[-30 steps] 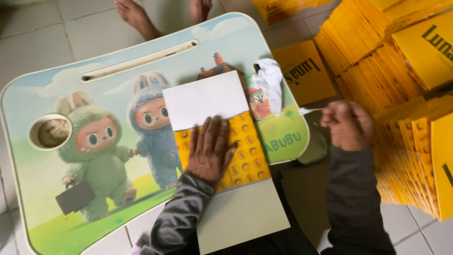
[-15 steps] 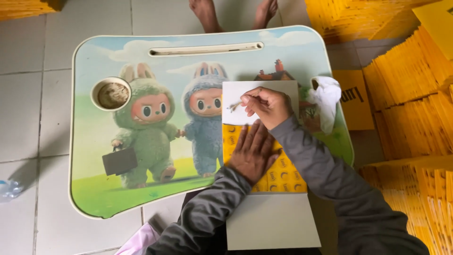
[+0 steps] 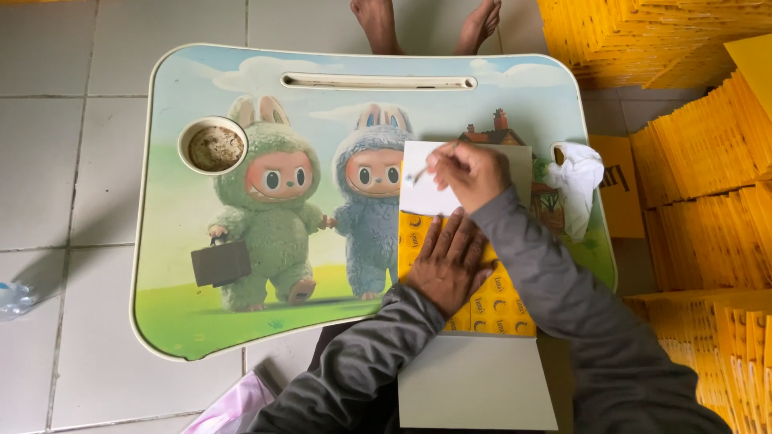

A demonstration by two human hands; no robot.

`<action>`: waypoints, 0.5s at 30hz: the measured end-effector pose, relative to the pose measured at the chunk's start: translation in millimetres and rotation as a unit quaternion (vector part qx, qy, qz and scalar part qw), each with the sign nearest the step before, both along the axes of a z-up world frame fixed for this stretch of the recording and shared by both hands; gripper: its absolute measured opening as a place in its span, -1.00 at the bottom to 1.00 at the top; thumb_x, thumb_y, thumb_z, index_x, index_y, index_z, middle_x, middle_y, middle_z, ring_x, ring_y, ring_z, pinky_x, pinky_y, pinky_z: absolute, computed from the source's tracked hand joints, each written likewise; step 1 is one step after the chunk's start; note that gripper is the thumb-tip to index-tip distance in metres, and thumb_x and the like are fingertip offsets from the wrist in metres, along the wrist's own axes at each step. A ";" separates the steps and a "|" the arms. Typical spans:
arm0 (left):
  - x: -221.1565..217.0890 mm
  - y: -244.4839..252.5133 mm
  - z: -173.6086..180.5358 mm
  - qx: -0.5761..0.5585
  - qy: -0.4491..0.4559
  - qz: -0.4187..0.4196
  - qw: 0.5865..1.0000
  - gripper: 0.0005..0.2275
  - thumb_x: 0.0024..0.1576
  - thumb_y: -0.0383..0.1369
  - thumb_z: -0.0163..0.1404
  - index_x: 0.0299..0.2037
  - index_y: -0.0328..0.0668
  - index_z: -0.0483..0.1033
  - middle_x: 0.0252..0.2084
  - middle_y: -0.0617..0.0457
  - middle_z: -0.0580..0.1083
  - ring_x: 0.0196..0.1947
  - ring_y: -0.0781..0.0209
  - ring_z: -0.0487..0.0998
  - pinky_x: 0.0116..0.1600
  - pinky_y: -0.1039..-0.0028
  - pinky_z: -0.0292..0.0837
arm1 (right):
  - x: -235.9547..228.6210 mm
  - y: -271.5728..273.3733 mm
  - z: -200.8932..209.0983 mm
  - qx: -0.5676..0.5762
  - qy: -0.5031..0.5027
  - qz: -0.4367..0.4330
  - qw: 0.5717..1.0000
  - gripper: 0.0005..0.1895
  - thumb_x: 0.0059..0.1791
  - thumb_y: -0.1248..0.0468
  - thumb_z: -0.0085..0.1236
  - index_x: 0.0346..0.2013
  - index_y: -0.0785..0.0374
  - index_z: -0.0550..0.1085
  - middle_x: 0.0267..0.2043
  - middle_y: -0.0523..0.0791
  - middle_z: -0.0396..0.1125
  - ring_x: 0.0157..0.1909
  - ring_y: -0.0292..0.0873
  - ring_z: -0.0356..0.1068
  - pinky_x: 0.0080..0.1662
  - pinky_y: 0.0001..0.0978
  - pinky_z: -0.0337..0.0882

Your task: The person sits on the floor with a small tray-table and folds yellow printed paper envelopes. They apply glue to the flap with a small brush, press the flap closed, wipe the envelope with a cloth, and place the finished envelope onto a stack beside them.

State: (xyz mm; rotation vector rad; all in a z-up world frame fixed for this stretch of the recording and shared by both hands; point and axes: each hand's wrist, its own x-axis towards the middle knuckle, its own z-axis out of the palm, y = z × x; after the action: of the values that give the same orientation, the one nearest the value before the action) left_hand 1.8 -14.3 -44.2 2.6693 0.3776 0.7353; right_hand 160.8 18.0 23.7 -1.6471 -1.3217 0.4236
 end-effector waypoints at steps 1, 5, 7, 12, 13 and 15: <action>1.2 -1.2 -1.8 -0.001 -0.001 -0.001 1.000 -0.46 0.32 -0.01 -0.32 0.35 -0.23 0.28 0.37 -0.29 0.25 0.48 -0.23 0.13 0.53 -0.08 -0.15 | -10.6 -7.2 6.7 -0.001 -0.001 -0.001 1.000 -0.86 0.11 0.38 0.14 -0.16 0.43 0.58 -0.46 0.07 0.49 -0.50 -0.11 0.52 -0.36 -0.29 0.55; 5.4 -2.9 -7.6 0.023 -0.035 0.028 0.999 -0.49 0.27 0.00 -0.22 0.25 -0.22 0.38 0.29 -0.30 0.34 0.42 -0.27 0.25 0.49 -0.13 0.00 | -32.9 -20.7 19.5 -0.034 0.029 0.009 0.999 -0.88 0.08 0.44 0.11 -0.18 0.45 0.58 -0.46 0.12 0.48 -0.50 -0.08 0.51 -0.34 -0.23 0.56; 4.1 -2.7 -5.5 0.031 -0.046 0.031 0.998 -0.50 0.26 0.00 -0.19 0.21 -0.21 0.43 0.27 -0.30 0.36 0.41 -0.28 0.27 0.48 -0.14 0.02 | -26.2 -15.0 14.0 -0.027 0.040 0.001 0.999 -0.89 0.07 0.45 0.11 -0.20 0.45 0.58 -0.47 0.10 0.48 -0.47 -0.07 0.52 -0.31 -0.22 0.57; -2.6 2.2 8.6 0.000 0.028 -0.010 1.000 -0.45 0.32 -0.01 -0.33 0.40 -0.20 0.21 0.43 -0.28 0.19 0.51 -0.20 0.08 0.54 -0.05 -0.20 | 14.1 22.7 -6.7 0.014 -0.038 -0.038 0.998 -0.90 0.09 0.34 0.14 -0.19 0.27 0.60 -0.51 -0.09 0.47 -0.43 -0.18 0.55 -0.28 -0.35 0.54; -3.7 2.5 10.7 0.001 0.029 -0.009 1.000 -0.45 0.32 -0.01 -0.33 0.40 -0.20 0.21 0.43 -0.28 0.19 0.51 -0.20 0.08 0.54 -0.05 -0.20 | 13.9 25.0 -3.8 0.015 -0.037 -0.037 0.999 -0.90 0.09 0.34 0.14 -0.19 0.27 0.60 -0.51 -0.09 0.47 -0.43 -0.18 0.55 -0.28 -0.35 0.54; -5.2 2.3 14.4 -0.001 0.041 -0.007 0.999 -0.46 0.32 -0.01 -0.35 0.39 -0.19 0.21 0.42 -0.27 0.19 0.50 -0.20 0.10 0.54 -0.08 -0.17 | 14.4 28.1 1.6 0.023 -0.036 -0.037 0.998 -0.90 0.10 0.36 0.12 -0.20 0.28 0.59 -0.49 -0.07 0.48 -0.41 -0.20 0.55 -0.25 -0.39 0.55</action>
State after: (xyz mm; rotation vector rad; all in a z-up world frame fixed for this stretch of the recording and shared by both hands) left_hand -3.5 -12.0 -29.8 2.7032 0.3798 0.6233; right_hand 175.2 46.1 25.3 -1.6802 -1.3087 0.2902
